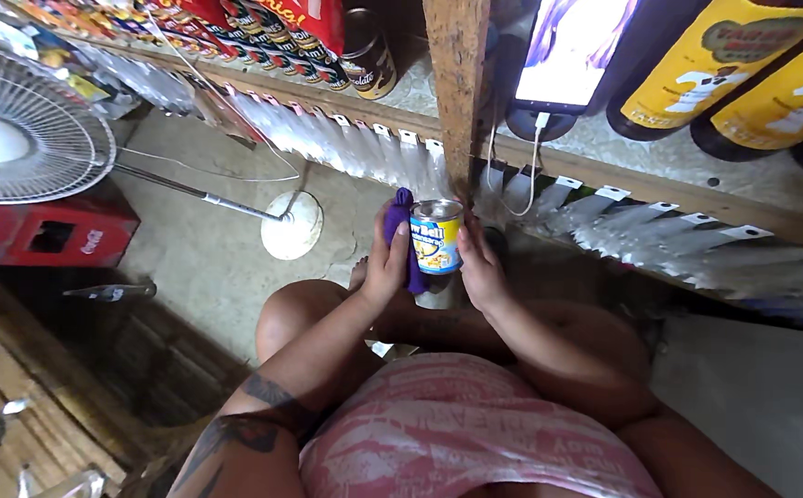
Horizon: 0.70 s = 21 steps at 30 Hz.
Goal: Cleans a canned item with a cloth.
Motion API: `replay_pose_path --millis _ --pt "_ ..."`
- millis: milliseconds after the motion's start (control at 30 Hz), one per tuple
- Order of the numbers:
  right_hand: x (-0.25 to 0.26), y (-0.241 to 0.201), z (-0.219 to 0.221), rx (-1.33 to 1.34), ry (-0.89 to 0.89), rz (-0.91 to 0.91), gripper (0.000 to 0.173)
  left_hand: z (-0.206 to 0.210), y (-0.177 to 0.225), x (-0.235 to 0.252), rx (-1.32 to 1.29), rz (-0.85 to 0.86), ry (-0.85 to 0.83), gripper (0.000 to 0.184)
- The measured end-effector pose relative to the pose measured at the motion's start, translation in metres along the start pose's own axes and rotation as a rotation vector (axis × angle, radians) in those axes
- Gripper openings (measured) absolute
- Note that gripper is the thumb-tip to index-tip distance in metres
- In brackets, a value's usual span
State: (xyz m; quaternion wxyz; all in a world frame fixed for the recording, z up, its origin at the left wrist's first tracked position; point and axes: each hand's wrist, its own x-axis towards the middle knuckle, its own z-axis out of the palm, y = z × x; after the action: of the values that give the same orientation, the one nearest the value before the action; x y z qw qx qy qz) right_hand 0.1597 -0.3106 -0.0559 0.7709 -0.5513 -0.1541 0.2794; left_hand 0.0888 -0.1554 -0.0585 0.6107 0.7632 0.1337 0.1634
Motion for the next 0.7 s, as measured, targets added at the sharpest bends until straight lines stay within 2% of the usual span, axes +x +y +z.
replay_pose_path --millis 67,200,267,400,533,700 --pt "-0.0005 0.003 0.0006 0.021 0.019 0.024 0.061 0.0003 -0.001 0.0008 0.066 0.028 -0.002 0.06" --pt "-0.0001 0.0035 0.002 0.011 0.049 0.09 0.074 0.0015 -0.0008 0.0009 0.111 -0.024 -0.023 0.059" --pt "-0.0002 0.0008 0.0038 0.048 0.078 0.108 0.079 0.0021 -0.0012 0.0012 0.076 -0.06 -0.031 0.057" --pt "-0.001 0.0018 0.0037 0.079 0.021 0.059 0.087 0.0015 0.0007 0.0016 -0.012 -0.148 -0.028 0.054" --pt "-0.0012 0.0007 0.0064 0.07 0.032 0.09 0.079 0.0007 0.0007 0.0005 -0.023 -0.157 -0.027 0.055" --pt "0.0019 0.0034 0.0057 0.017 0.092 0.105 0.065 0.0006 -0.0005 -0.0001 0.022 -0.071 -0.038 0.058"
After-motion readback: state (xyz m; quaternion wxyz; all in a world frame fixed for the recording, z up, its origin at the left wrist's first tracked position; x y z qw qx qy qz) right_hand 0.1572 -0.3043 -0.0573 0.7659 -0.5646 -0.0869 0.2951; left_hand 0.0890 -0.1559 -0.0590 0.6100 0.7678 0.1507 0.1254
